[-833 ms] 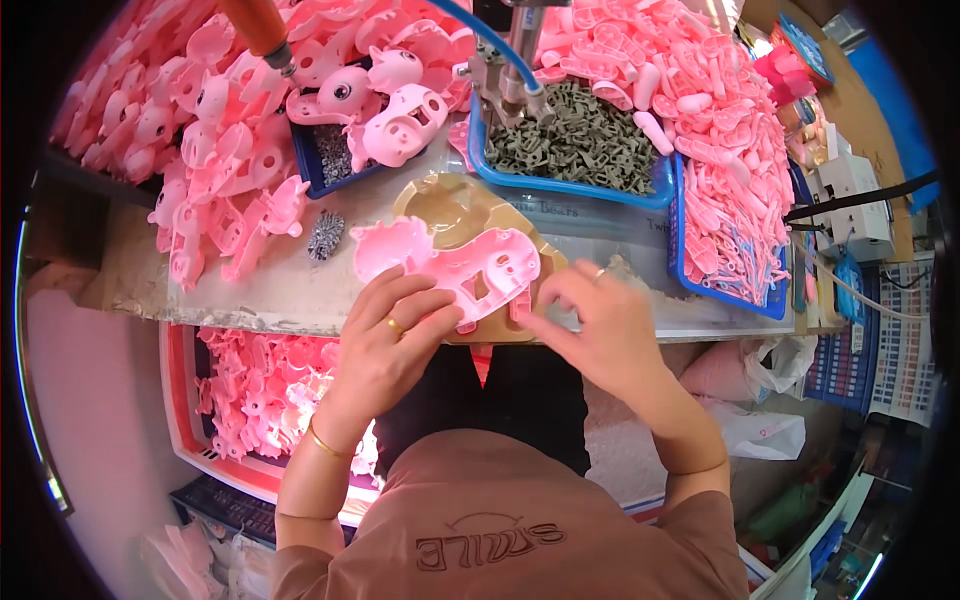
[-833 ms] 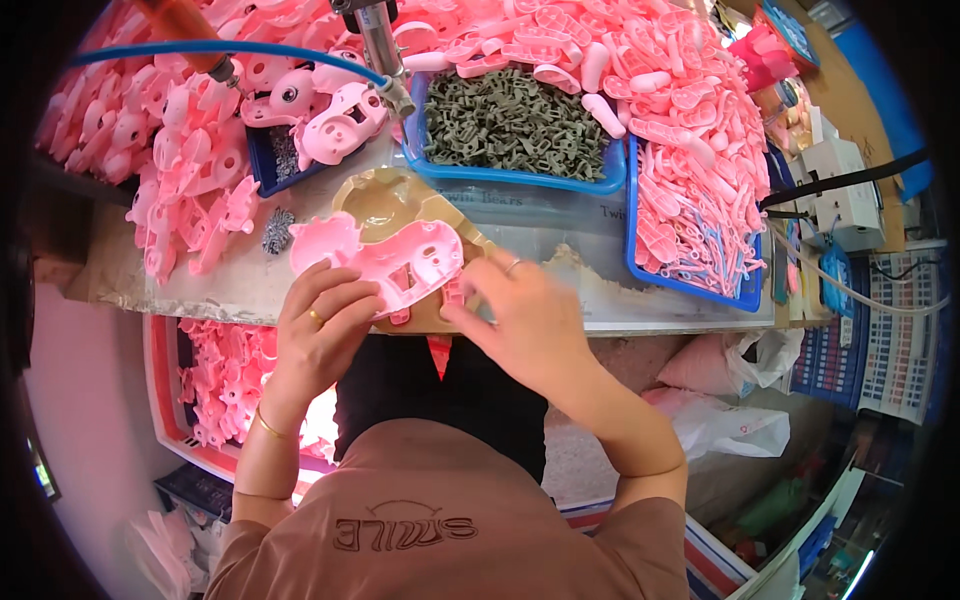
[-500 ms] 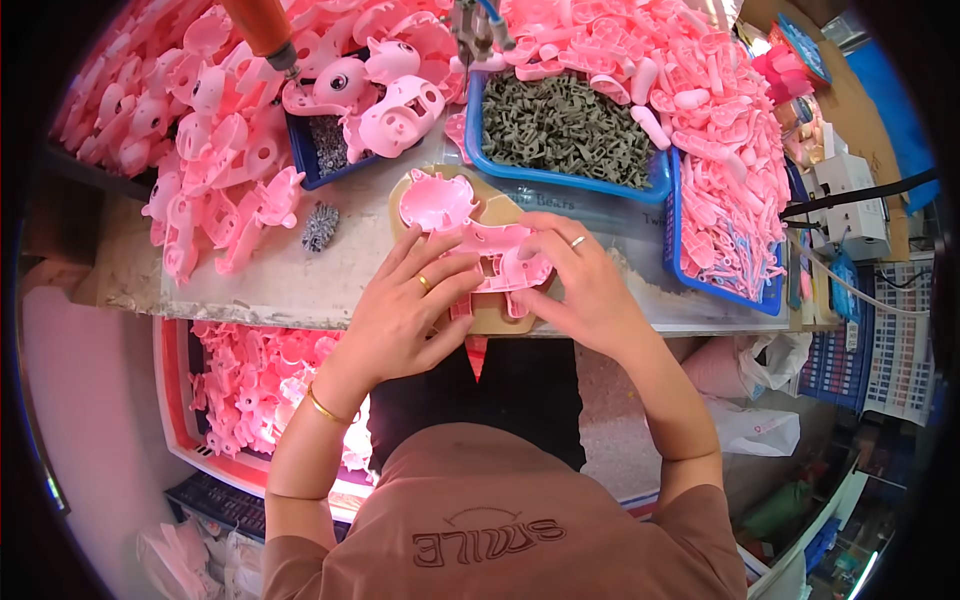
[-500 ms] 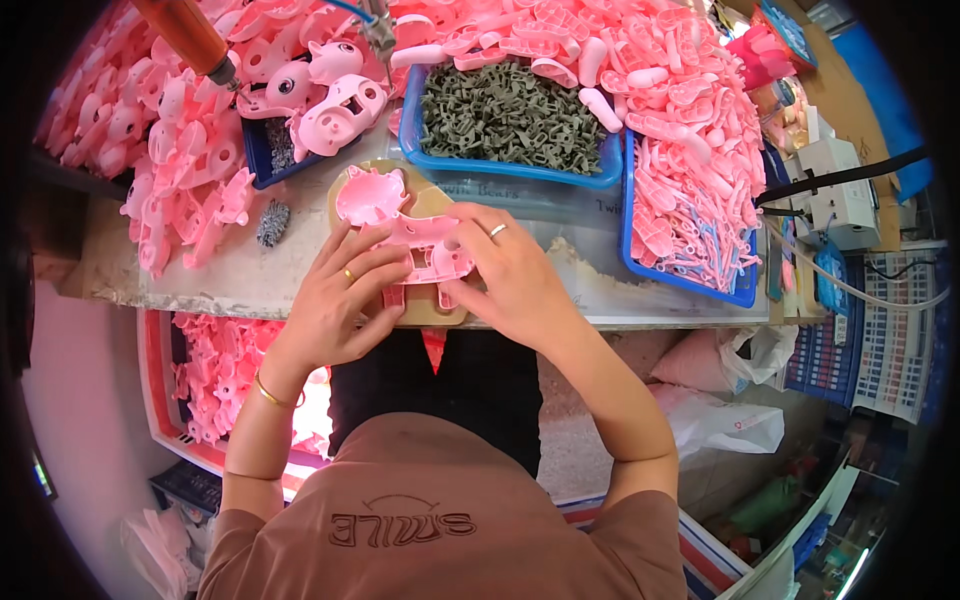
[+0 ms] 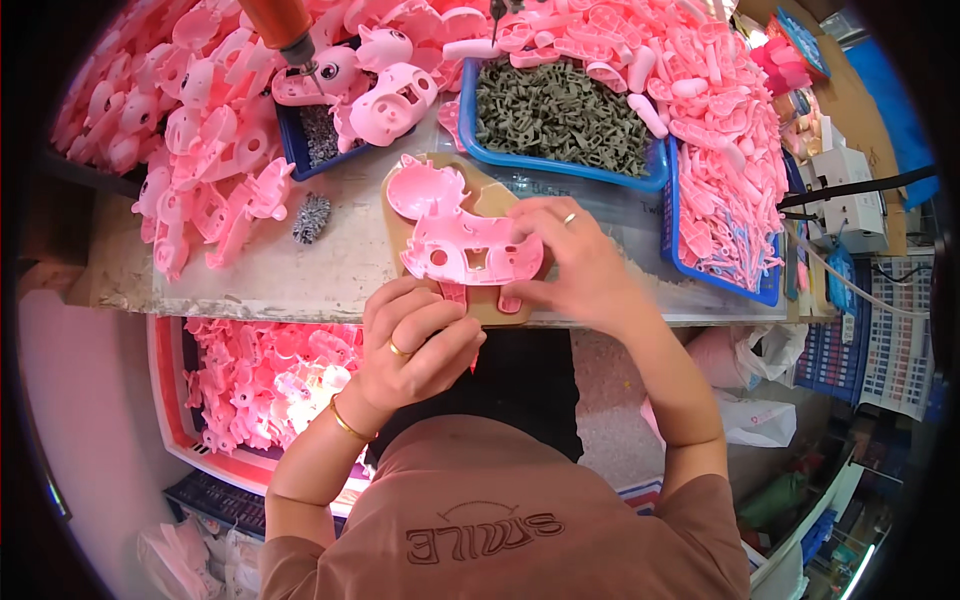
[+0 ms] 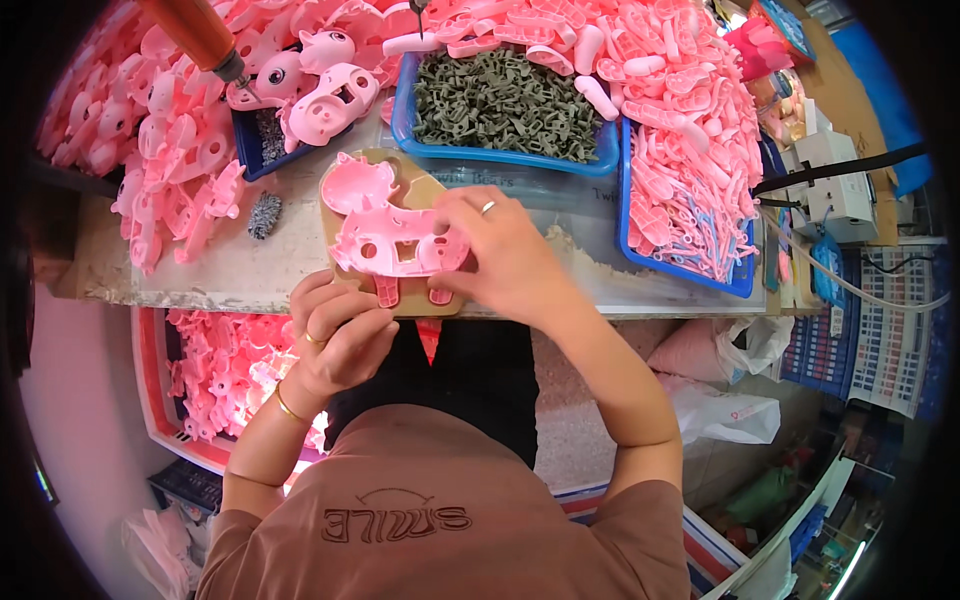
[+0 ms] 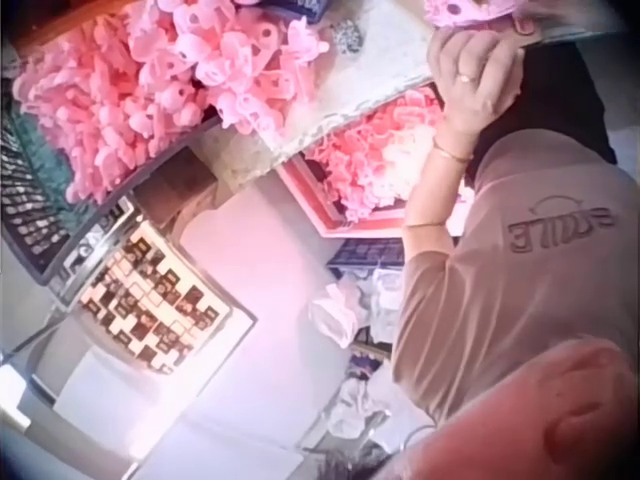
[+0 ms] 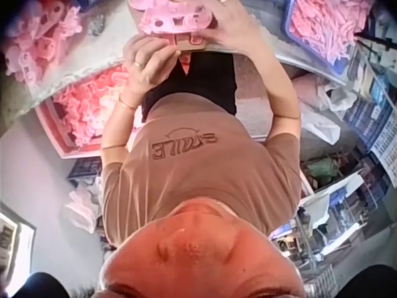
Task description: Assembling pink plastic toy horses using manual parts fitting and industrial assembly tools.
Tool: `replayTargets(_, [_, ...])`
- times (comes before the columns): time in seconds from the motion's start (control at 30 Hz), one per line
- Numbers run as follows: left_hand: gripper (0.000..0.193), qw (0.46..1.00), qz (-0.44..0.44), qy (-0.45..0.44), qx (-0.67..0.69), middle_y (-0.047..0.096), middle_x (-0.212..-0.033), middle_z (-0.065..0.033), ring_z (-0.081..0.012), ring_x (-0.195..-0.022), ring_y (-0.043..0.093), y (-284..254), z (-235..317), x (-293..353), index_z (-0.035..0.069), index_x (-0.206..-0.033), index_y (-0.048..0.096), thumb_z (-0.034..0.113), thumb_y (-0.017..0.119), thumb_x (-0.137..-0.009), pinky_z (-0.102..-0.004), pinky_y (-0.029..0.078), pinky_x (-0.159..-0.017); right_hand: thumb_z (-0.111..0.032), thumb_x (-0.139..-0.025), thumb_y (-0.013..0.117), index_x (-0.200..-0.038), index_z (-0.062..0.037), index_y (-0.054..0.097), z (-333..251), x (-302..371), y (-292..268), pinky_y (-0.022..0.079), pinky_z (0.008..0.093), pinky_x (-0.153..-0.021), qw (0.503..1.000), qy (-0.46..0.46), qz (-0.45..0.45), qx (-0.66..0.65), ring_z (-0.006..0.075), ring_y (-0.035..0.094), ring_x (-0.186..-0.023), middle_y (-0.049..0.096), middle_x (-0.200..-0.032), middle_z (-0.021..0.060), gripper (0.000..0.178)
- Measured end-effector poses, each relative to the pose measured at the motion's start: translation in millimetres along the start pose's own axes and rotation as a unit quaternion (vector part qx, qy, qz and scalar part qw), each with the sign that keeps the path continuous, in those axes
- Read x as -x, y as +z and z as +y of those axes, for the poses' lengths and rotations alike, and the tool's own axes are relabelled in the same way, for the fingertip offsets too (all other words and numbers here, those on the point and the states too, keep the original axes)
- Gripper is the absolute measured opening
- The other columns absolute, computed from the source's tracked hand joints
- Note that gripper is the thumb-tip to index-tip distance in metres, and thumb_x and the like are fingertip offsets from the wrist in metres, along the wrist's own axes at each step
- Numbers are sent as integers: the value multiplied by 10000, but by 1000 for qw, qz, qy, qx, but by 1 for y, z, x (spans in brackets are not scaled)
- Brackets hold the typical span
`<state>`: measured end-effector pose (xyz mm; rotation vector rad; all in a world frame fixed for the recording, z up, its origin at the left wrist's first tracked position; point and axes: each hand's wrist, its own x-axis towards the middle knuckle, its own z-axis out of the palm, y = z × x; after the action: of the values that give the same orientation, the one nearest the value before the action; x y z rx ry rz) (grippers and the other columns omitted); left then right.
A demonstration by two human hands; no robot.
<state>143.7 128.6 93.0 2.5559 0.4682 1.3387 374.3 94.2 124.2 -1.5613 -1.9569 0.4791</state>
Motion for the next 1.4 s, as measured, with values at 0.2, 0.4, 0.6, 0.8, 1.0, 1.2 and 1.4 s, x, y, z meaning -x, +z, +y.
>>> replayTargets(0.2, [347, 999, -28, -18, -1, 612, -996, -38, -243, -929, 577, 1, -8, 6, 119, -983, 630, 50, 794, -685, -449, 455, -920, -195, -650, 840, -1188, -82, 603, -7, 9, -5, 445, 407, -955, 999, 6, 34, 27, 307, 554, -1092, 583, -1189, 109, 598])
replayTargets(0.4, [371, 994, -105, -22, -5, 627, -1119, -5, -220, -982, 552, 12, 1, 2, 126, -1067, 685, 129, 792, -712, -456, 446, -951, -161, -692, 797, -1198, -50, 600, -3, 10, -6, 447, 415, -934, 996, -17, 12, 83, 303, 566, -1048, 604, -1145, 100, 555])
replayTargets(0.6, [423, 983, -163, -29, -75, 582, -1242, 22, -201, -1098, 486, 21, 6, 13, 165, -1132, 676, 206, 788, -726, -467, 359, -1079, -165, -730, 765, -1221, -35, 587, -13, 11, -5, 489, 394, -873, 990, -38, 15, 133, 300, 576, -1009, 610, -1129, 99, 538])
replayTargets(0.8, [434, 986, -145, -39, -74, 496, -1368, -16, -232, -1204, 440, 25, 9, 22, 146, -1162, 632, 225, 763, -756, -476, 333, -1111, -156, -738, 754, -1226, -25, 583, -14, 12, -4, 500, 392, -859, 988, -19, 8, 153, 304, 581, -1001, 614, -1134, 109, 533])
replayTargets(1.0, [425, 986, -141, -59, -72, 468, -1428, -54, -296, -1282, 389, 28, 12, 24, 197, -1140, 666, 198, 789, -733, -495, 273, -1134, -148, -736, 750, -1222, -36, 587, -13, 12, -5, 503, 393, -855, 993, -1, 9, 114, 304, 584, -1000, 627, -1112, 106, 525])
replayTargets(1.2, [426, 983, -149, -78, -69, 475, -1420, -48, -291, -1259, 413, 27, 11, 22, 201, -1136, 668, 183, 786, -727, -481, 323, -1105, -145, -740, 740, -1230, -54, 584, -14, 12, -3, 500, 395, -860, 990, -18, 11, 142, 304, 581, -987, 620, -1120, 103, 523])
replayTargets(1.4, [439, 985, -145, -58, -75, 500, -1394, -29, -281, -1230, 431, 26, 11, 22, 208, -1140, 672, 156, 787, -720, -473, 370, -1070, -147, -741, 740, -1236, -62, 580, -17, 8, -7, 499, 396, -861, 990, -12, -8, 143, 305, 574, -992, 611, -1104, 101, 527])
